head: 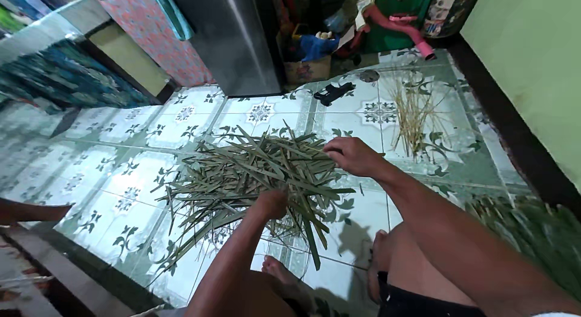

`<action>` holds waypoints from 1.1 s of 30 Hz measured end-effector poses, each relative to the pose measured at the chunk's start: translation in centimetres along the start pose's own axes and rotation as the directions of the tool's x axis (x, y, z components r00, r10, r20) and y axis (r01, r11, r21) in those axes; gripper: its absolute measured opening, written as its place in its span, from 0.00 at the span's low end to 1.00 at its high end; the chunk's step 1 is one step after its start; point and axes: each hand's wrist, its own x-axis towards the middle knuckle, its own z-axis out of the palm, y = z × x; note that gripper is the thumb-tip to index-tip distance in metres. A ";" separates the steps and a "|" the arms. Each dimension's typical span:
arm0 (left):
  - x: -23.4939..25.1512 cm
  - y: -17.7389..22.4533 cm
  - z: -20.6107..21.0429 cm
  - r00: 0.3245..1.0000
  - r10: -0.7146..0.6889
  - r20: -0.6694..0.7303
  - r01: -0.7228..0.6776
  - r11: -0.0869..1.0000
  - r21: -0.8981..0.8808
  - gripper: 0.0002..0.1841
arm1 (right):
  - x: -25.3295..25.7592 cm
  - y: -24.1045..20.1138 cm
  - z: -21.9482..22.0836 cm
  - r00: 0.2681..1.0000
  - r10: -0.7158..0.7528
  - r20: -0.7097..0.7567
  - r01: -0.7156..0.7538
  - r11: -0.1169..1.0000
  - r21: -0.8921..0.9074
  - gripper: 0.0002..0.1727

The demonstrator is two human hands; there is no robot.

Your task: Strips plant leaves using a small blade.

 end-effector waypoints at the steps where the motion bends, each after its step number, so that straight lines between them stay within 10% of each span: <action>1: 0.6 -0.2 1.0 0.999 -0.023 0.049 0.021 0.999 0.040 0.30 | 0.1 0.1 -0.2 1.000 0.000 0.005 0.000 1.000 -0.012 0.13; 6: 1.6 -0.8 4.2 0.979 -0.151 0.137 0.105 0.949 0.296 0.43 | 0.9 0.1 -1.1 1.000 0.009 -0.012 -0.009 1.000 -0.005 0.13; 11: 0.0 -0.4 2.1 0.955 -0.209 0.211 0.098 0.893 0.439 0.15 | 1.2 0.2 -2.3 0.998 0.062 0.019 -0.062 0.998 0.020 0.14; 17: 0.7 -2.7 -0.6 0.966 -0.229 0.123 0.148 0.873 0.466 0.31 | 1.9 0.9 -3.7 0.994 0.001 -0.107 0.008 0.996 0.086 0.13; 25: 0.9 -1.6 -4.9 0.977 -0.161 -0.141 0.189 0.957 0.221 0.22 | 1.8 2.0 -4.6 0.990 0.082 -0.117 -0.054 0.972 0.227 0.11; 27: 1.3 -1.8 -4.8 0.985 -0.116 -0.126 0.139 0.970 0.198 0.34 | 1.8 2.1 -4.5 0.987 0.090 -0.130 -0.059 0.973 0.223 0.10; 33: 0.7 -1.5 -6.2 0.845 -0.092 -0.527 -0.150 0.905 -0.399 0.19 | 1.3 2.3 -4.4 0.986 0.116 -0.116 -0.081 0.958 0.274 0.10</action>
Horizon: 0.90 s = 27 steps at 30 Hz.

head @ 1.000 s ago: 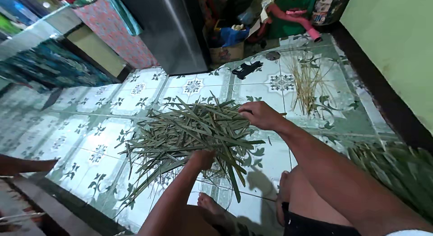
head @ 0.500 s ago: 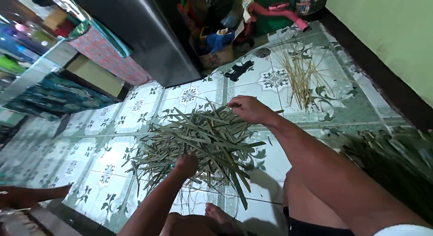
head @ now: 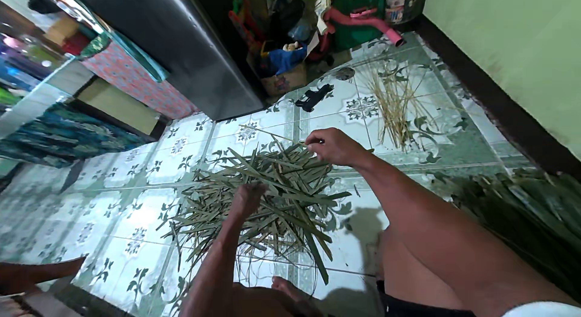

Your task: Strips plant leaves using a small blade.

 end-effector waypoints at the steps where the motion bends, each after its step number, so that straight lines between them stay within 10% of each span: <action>1: -0.1 0.4 0.0 0.997 0.064 -0.048 -0.070 0.987 -0.145 0.15 | -0.1 -0.1 0.1 1.000 0.009 0.016 -0.010 0.999 0.034 0.10; 8: -1.0 6.4 3.8 0.978 0.173 -0.117 -0.202 0.648 -0.734 0.29 | -0.7 -1.0 2.7 0.989 -0.040 0.140 -0.002 0.958 0.287 0.08; 12: -1.8 7.1 4.6 0.976 0.195 -0.101 -0.206 0.655 -0.727 0.09 | -1.0 -1.7 4.3 0.988 -0.054 0.145 0.022 0.977 0.212 0.07; 19: -2.8 4.5 2.3 0.964 0.157 -0.214 -0.265 0.558 -0.787 0.04 | -0.4 -1.7 4.9 0.993 -0.058 0.104 0.047 0.993 0.106 0.09; 27: -3.4 0.2 -1.2 0.962 0.125 -0.242 -0.255 0.721 -0.644 0.25 | -0.1 -0.9 4.5 0.991 -0.046 0.122 0.029 0.990 0.135 0.10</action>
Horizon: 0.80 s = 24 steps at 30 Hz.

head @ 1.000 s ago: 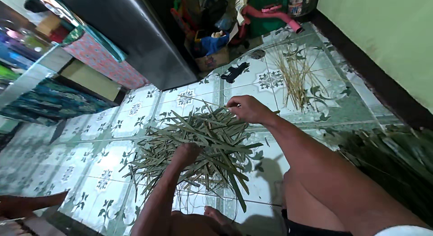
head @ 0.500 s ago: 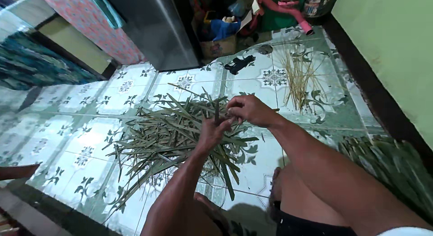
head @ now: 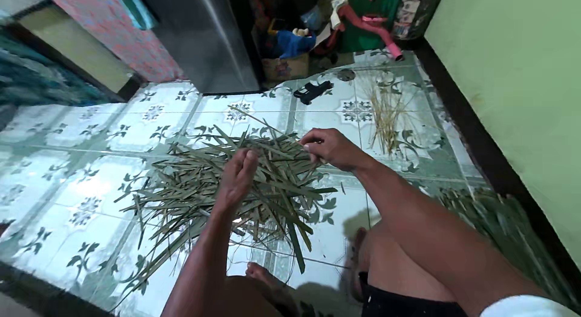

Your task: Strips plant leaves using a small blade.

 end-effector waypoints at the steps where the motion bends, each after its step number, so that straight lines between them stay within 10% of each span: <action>1: -0.1 0.1 0.1 0.999 0.003 0.039 -0.003 1.000 -0.018 0.30 | -0.1 -0.1 0.1 1.000 0.008 0.010 -0.008 1.000 0.014 0.10; 10: -0.8 1.5 3.8 0.964 -0.055 0.261 0.095 0.985 -0.142 0.18 | -0.9 -0.6 1.6 0.995 -0.020 0.101 0.026 0.998 -0.052 0.11; 17: 0.4 1.7 -0.2 0.997 -0.054 -0.063 0.012 0.845 -0.535 0.19 | -1.2 -0.4 0.3 0.992 -0.069 0.109 0.076 0.995 -0.059 0.10; 24: -0.6 2.8 3.4 0.984 -0.119 0.130 0.160 0.914 -0.372 0.16 | -1.3 -0.8 1.3 0.993 -0.080 0.085 0.083 0.996 -0.025 0.08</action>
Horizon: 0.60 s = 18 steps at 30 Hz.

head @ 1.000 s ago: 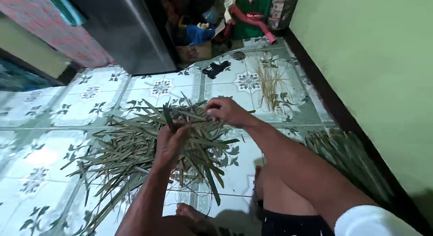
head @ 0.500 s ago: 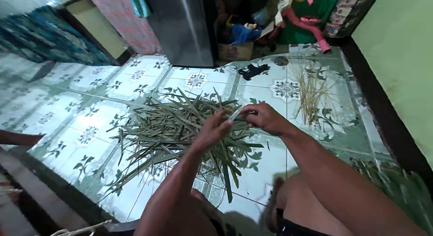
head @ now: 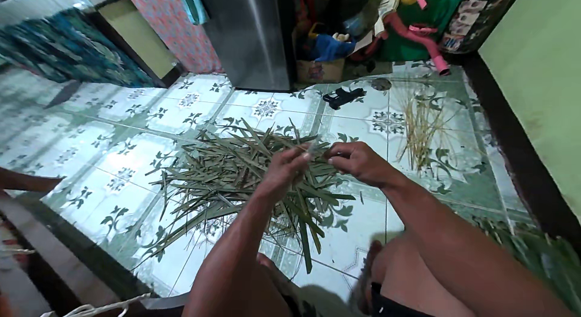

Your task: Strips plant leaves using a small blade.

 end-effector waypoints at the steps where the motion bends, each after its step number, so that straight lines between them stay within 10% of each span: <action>1: 0.1 0.1 -0.9 0.999 0.026 -0.027 -0.026 0.999 -0.029 0.18 | -0.2 0.0 -0.2 1.000 -0.004 -0.002 0.004 1.000 0.008 0.08; 5: 0.8 0.3 -3.7 0.980 0.096 -0.174 -0.117 0.986 -0.115 0.20 | -0.5 0.5 -0.9 1.000 0.013 -0.004 -0.013 1.000 0.016 0.09; 11: 0.3 -1.3 1.5 0.993 -0.014 0.118 0.009 0.999 0.046 0.17 | -0.3 -0.2 0.1 0.998 0.058 0.014 -0.059 0.994 0.088 0.09; 18: 0.8 -0.5 -3.5 0.980 0.074 -0.187 -0.099 0.987 -0.129 0.21 | -0.9 0.7 -1.4 0.998 0.051 0.027 -0.052 0.998 0.027 0.10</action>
